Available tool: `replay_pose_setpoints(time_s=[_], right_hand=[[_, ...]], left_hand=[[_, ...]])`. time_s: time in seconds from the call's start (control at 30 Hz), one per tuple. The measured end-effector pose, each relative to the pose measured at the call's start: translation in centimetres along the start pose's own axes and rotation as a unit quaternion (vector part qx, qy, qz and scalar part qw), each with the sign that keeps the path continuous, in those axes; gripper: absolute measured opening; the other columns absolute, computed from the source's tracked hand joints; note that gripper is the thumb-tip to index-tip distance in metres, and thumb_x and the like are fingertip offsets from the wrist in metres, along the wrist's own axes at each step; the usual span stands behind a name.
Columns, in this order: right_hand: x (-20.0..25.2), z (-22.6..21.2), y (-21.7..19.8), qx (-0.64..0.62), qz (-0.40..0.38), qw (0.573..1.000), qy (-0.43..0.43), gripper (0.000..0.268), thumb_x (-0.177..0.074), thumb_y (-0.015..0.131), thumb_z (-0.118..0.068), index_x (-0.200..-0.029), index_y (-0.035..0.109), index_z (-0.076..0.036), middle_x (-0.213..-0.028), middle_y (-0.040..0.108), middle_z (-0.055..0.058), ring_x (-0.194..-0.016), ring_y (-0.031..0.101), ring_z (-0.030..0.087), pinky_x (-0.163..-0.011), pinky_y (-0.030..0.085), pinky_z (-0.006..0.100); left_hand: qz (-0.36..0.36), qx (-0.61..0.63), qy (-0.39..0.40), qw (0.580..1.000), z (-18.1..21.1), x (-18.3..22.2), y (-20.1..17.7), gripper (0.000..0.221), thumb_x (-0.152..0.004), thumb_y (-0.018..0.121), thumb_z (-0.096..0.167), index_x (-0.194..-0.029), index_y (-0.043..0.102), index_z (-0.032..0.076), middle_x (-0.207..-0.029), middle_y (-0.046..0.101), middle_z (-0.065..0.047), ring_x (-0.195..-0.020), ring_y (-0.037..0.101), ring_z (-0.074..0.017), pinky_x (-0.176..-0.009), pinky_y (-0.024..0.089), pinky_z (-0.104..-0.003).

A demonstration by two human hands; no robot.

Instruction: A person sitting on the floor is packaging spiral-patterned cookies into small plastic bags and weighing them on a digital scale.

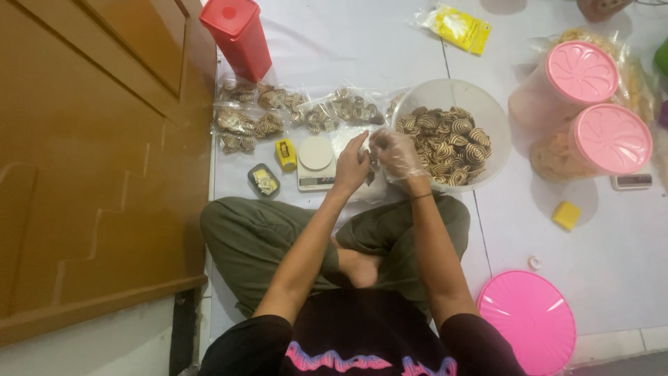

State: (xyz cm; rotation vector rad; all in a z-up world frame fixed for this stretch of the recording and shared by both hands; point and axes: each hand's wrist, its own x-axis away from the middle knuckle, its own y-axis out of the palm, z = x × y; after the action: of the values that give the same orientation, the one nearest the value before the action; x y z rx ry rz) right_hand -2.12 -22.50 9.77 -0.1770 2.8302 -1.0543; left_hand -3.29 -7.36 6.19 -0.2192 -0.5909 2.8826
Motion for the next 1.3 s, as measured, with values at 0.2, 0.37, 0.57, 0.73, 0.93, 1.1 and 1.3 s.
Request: replay_pose_setpoints(time_s=[0.2, 0.37, 0.57, 0.73, 0.93, 1.1, 1.3], right_hand=[[1.0, -2.0, 0.2, 0.107, -0.068, 0.991, 0.047, 0.04, -0.092, 0.063, -0.023, -0.131, 0.065, -0.015, -0.112, 0.074, 0.022, -0.112, 0.067, 0.043, -0.097, 0.053, 0.055], [-0.3, 0.7, -1.4, 0.075, 0.111, 0.99, -0.044, 0.02, -0.097, 0.063, -0.018, -0.109, 0.074, -0.007, -0.092, 0.071, 0.025, -0.092, 0.067, 0.046, -0.077, 0.053, 0.054], [-1.2, 9.5, -1.6, 0.21, 0.264, 0.939, -0.064, 0.014, -0.092, 0.074, -0.021, -0.106, 0.075, -0.018, -0.085, 0.071, 0.009, -0.084, 0.071, 0.029, -0.076, 0.057, 0.041], [-3.2, 16.2, 0.4, 0.299, -0.008, 0.935, 0.19, 0.043, -0.083, 0.073, -0.047, -0.126, 0.065, -0.044, -0.129, 0.067, -0.001, -0.115, 0.067, 0.034, -0.096, 0.055, 0.053], [-4.0, 15.6, 0.4, 0.298, -0.046, 0.933, 0.198, 0.061, -0.079, 0.079, -0.049, -0.136, 0.063, -0.033, -0.142, 0.054, 0.012, -0.123, 0.061, 0.043, -0.103, 0.051, 0.056], [-3.1, 13.8, 0.0, 0.288, -0.086, 0.94, 0.159, 0.049, -0.087, 0.075, -0.032, -0.131, 0.065, -0.014, -0.133, 0.059, 0.023, -0.123, 0.06, 0.047, -0.104, 0.049, 0.059], [-3.4, 15.5, 0.5, 0.287, -0.063, 0.942, 0.164, 0.026, -0.087, 0.073, -0.029, -0.109, 0.078, -0.017, -0.108, 0.074, 0.016, -0.111, 0.068, 0.038, -0.096, 0.055, 0.053]], left_hand=[[0.017, 0.018, 0.02, 0.999, -1.1, -0.1, -0.2, 0.052, -0.1, 0.051, 0.002, -0.151, 0.05, 0.009, -0.145, 0.056, -0.018, -0.14, 0.05, -0.0365, -0.116, 0.043, -0.051], [0.035, 0.052, 0.009, 0.998, -0.9, -0.4, -1.1, 0.052, -0.1, 0.052, 0.001, -0.15, 0.052, 0.012, -0.145, 0.058, -0.015, -0.136, 0.054, -0.033, -0.113, 0.045, -0.047], [0.038, 0.193, 0.0, 0.98, -4.1, -2.8, -0.7, 0.054, -0.1, 0.052, 0.0, -0.149, 0.054, 0.02, -0.144, 0.063, -0.004, -0.098, 0.068, -0.0112, -0.085, 0.058, -0.029], [0.0, 0.299, -0.009, 0.954, -3.1, -3.3, -1.9, 0.049, -0.104, 0.05, 0.001, -0.149, 0.056, 0.019, -0.143, 0.064, -0.005, -0.081, 0.059, -0.0041, -0.074, 0.053, -0.024], [-0.002, 0.293, 0.065, 0.954, -3.5, -4.3, -1.5, 0.044, -0.105, 0.05, 0.0, -0.141, 0.064, 0.021, -0.136, 0.069, -0.004, -0.089, 0.067, -0.0042, -0.067, 0.053, -0.02], [0.025, 0.279, 0.104, 0.954, -3.5, -4.4, -1.1, 0.045, -0.104, 0.048, -0.002, -0.138, 0.067, 0.02, -0.13, 0.072, -0.004, -0.085, 0.066, -0.0025, -0.067, 0.053, -0.019], [0.043, 0.276, 0.099, 0.955, -2.2, -3.2, -0.9, 0.044, -0.102, 0.049, -0.008, -0.136, 0.068, 0.011, -0.132, 0.07, -0.012, -0.129, 0.06, -0.0223, -0.107, 0.049, -0.039]])
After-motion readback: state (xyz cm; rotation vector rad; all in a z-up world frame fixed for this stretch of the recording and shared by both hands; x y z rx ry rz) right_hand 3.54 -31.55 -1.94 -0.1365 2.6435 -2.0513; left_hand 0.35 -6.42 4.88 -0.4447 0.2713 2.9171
